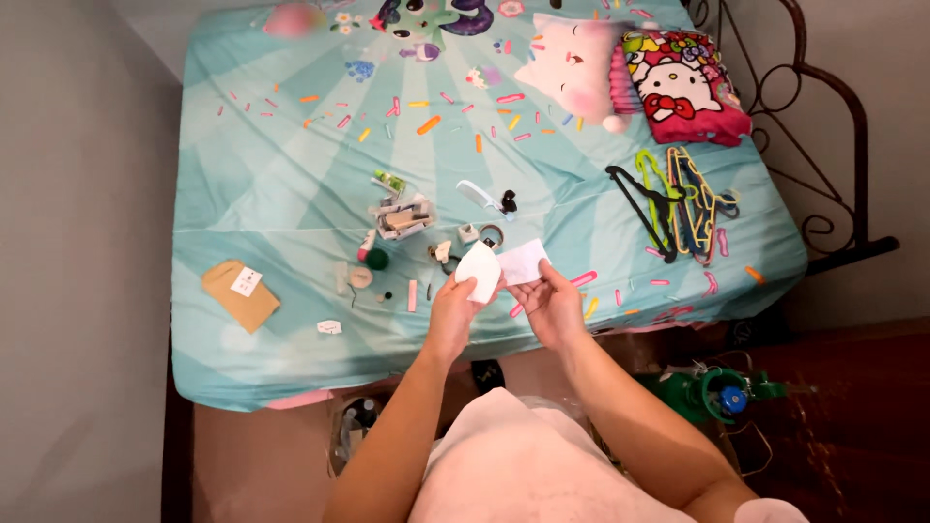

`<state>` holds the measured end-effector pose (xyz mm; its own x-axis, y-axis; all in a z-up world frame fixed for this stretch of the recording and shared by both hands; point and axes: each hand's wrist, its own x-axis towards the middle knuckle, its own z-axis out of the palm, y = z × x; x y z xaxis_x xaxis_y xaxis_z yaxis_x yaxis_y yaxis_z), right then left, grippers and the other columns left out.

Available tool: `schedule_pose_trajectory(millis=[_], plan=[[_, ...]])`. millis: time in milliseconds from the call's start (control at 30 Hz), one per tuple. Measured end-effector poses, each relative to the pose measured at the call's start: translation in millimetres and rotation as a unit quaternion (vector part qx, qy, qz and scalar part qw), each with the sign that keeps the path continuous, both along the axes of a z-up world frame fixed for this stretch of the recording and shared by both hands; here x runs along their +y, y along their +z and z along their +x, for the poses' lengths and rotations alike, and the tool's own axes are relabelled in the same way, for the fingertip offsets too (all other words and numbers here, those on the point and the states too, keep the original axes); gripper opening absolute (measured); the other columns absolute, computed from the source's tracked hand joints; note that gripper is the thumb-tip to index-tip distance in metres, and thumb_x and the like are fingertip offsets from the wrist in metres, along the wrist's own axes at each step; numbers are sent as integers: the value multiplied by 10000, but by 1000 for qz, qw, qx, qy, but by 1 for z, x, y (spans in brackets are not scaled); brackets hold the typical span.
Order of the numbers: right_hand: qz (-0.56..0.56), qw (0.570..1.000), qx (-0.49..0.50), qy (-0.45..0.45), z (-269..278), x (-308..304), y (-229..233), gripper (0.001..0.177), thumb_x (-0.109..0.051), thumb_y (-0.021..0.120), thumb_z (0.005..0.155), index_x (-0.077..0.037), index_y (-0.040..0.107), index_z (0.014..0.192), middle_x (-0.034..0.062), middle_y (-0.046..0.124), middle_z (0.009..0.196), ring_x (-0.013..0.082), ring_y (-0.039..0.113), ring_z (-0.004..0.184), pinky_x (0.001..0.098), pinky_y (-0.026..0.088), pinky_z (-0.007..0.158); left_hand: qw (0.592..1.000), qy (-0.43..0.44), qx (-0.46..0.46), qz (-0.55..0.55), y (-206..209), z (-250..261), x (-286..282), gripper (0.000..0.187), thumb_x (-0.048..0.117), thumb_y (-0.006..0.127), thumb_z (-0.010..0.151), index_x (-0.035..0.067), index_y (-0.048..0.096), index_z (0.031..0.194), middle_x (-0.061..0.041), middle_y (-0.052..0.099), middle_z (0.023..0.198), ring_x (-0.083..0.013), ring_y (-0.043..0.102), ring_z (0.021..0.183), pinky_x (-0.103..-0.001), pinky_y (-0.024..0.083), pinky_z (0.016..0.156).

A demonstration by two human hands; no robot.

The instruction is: The person sorts small items and papers on a bed, picking up a box, papers, and a small packet, then places them into a cardboard box. They move around the room briefly to place an item on a vanity before returning to the bed to continue sorting.

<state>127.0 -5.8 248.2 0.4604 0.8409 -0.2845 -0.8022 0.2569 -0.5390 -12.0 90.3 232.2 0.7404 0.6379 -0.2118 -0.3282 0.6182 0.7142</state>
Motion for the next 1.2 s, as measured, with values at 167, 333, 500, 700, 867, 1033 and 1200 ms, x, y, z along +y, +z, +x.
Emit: schedule_pose_trajectory(millis=[167,333,500,700,867,1033,1200], plan=[[-14,1000,15,7,14,7,-19,376,-233,412,1002,53,517,1223,193,624,1198,306,591,1149,451,441,1021,978,90,140,124,-27,12,9,343,44,470,943,-33,552,1267,-181,653,1168,-302,627,1052,-360,508,863],[-41,998,-6,51,26,12,-53,332,-231,429,1005,43,587,1103,161,672,1046,250,631,914,399,495,924,837,130,255,467,16,9,-5,438,-24,502,887,46,564,1315,-190,623,1256,-342,620,1107,-362,513,898],[-31,998,-17,56,33,9,-119,253,-196,530,1072,12,610,953,77,602,781,185,578,720,327,478,704,726,70,249,637,7,23,-9,517,-23,581,827,92,547,1330,-185,549,1349,-363,591,1141,-385,513,906],[-117,990,-21,70,30,6,-59,278,-231,505,1005,16,631,1031,37,648,868,141,611,802,293,467,710,738,45,231,632,-8,32,-2,533,-3,624,803,79,544,1323,-173,562,1340,-349,624,1092,-375,538,851],[-153,983,-52,90,32,6,-38,352,-267,470,949,5,632,1100,110,707,1031,183,678,946,316,515,876,784,17,239,572,3,33,-3,480,9,604,854,105,573,1323,-198,658,1105,-351,668,922,-371,543,742],[-207,968,-115,88,30,4,-43,296,-248,533,952,7,654,1040,90,705,967,176,669,878,335,536,844,838,-3,310,450,-4,30,-3,363,78,574,902,93,635,1260,-192,683,887,-270,650,731,-333,516,662],[-210,963,-153,77,35,3,-78,199,-243,551,993,-58,622,972,49,665,884,149,641,801,310,508,744,910,54,274,306,-30,16,10,264,165,543,983,7,658,1162,-103,702,876,-124,593,756,-265,489,688]])
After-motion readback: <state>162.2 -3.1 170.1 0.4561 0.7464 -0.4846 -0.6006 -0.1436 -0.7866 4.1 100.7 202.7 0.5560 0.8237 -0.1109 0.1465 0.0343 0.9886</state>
